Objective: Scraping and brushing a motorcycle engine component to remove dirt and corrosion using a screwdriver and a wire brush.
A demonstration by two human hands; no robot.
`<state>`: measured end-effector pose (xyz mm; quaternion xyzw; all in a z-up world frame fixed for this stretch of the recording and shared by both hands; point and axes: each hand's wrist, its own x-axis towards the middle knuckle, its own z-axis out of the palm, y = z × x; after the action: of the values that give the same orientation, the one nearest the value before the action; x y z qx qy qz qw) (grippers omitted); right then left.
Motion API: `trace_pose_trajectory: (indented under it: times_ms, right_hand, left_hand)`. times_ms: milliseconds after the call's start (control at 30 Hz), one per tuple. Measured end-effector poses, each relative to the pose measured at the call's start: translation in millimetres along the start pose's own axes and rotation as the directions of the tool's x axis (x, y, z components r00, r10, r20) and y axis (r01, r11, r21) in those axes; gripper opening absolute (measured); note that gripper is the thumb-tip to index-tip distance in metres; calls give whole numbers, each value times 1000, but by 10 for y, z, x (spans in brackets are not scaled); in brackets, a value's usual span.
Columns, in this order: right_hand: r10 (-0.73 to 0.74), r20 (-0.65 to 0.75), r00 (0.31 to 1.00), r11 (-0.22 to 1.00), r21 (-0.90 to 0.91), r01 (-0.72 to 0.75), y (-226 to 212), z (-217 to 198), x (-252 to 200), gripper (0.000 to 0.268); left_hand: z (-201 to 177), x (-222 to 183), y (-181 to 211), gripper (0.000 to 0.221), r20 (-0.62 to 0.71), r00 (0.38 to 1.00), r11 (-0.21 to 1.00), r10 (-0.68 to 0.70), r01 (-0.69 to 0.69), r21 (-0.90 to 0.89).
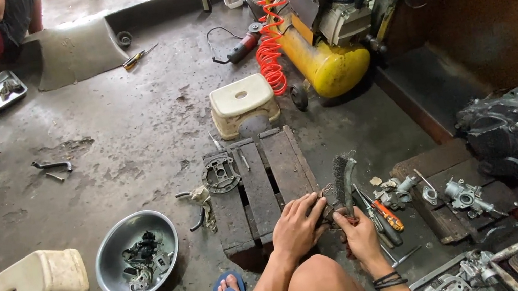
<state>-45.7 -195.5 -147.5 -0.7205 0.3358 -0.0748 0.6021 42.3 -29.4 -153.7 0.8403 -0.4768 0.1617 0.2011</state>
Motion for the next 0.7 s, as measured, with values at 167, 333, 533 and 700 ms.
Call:
trace_pose_trajectory:
  times_ms: [167, 333, 533, 700]
  right_hand:
    - [-34, -10, 999, 999, -7, 34, 86, 4, 44, 31]
    - [-9, 4, 1000, 1000, 16, 9, 24, -4, 12, 30]
    - [-51, 3, 999, 999, 15, 51, 146, 5, 70, 27]
    - [-25, 31, 999, 999, 37, 23, 73, -10, 38, 26]
  left_hand:
    - [-23, 8, 9, 66, 3, 1000, 999, 4, -4, 42]
    - [-7, 8, 3, 72, 16, 1000, 999, 9, -10, 41]
    - [-27, 9, 9, 68, 8, 1000, 999, 19, -19, 30]
    - [-44, 7, 22, 66, -39, 999, 998, 13, -10, 57]
